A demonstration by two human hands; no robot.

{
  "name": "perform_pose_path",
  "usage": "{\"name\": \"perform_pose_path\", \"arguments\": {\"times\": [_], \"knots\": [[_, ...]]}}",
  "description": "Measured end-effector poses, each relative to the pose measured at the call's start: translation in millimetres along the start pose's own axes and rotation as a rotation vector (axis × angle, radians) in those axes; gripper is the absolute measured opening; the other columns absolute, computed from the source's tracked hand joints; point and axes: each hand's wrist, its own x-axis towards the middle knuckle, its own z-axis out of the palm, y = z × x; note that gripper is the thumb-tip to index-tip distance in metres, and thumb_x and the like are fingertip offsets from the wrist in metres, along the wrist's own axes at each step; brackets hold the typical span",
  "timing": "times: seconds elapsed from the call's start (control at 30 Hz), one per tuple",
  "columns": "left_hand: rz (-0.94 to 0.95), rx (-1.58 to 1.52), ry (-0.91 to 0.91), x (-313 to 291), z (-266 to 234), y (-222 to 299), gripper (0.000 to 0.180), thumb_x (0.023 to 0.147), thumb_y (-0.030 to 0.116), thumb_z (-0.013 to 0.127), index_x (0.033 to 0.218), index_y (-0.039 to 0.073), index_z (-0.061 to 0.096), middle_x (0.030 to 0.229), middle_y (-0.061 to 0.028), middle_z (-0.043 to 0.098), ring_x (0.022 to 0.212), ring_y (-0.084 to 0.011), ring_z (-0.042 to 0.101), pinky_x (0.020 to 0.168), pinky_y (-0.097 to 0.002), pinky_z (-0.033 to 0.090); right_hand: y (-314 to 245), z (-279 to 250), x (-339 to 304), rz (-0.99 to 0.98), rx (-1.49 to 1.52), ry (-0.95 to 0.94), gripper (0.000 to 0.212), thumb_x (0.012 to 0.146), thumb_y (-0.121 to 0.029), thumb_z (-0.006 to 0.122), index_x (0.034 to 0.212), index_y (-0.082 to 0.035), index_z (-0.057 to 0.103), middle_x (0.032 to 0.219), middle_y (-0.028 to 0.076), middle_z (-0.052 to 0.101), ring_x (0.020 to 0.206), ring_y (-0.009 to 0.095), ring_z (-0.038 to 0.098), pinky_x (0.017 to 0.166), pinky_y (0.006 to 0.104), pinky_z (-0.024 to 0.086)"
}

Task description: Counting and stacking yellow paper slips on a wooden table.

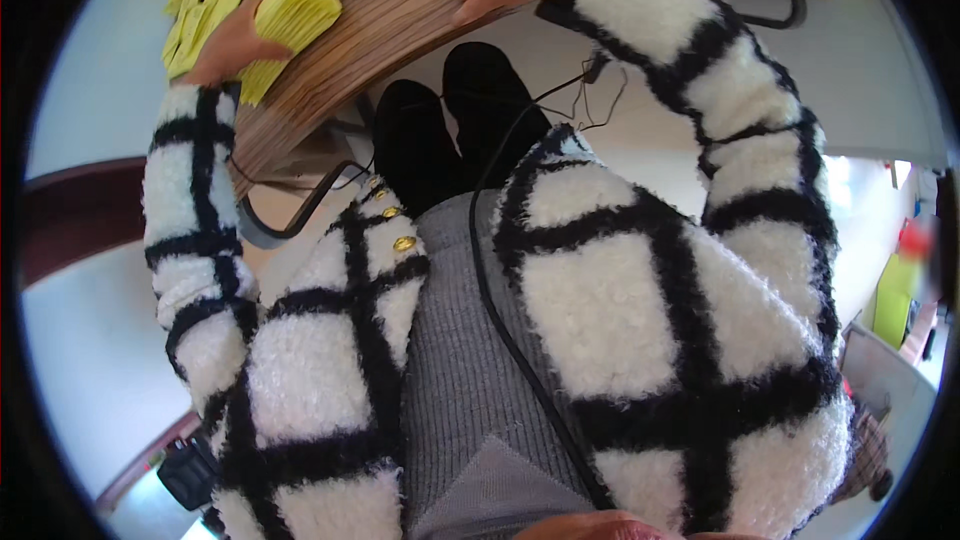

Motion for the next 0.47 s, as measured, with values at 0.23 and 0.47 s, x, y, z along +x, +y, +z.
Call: {"name": "perform_pose_path", "arguments": {"times": [0.23, 0.47], "knots": [[0.035, -0.38, 0.051, 6, -9, 59, 0.068, 0.068, 0.02, 0.079, 0.127, -0.001, 0.052, 0.116, -0.0138, 0.063, 0.107, -0.0255, 0.059, 0.095, -0.0345, 0.045, -24, 6, -57, 0.007, 0.191, -0.04, 0.043, 0.078, -0.039, 0.074, 0.068, -0.006, 0.049, 0.059, 0.013, 0.053, 0.056, 0.027, 0.053, 0.053, 0.0401, 0.041], [-0.019, -1.428, 0.311, 8, -22, 85, 0.036, 0.089, 0.011, 0.064, 0.122, 0.0, 0.056, 0.107, -0.0083, 0.064, 0.095, -0.0196, 0.064, 0.081, -0.0312, 0.055, -64, 9, -81, 0.01, 0.364, -0.119, 0.042, 0.073, -0.037, 0.079, 0.069, -0.007, 0.049, 0.063, 0.012, 0.056, 0.061, 0.026, 0.057, 0.056, 0.0385, 0.044]]}}
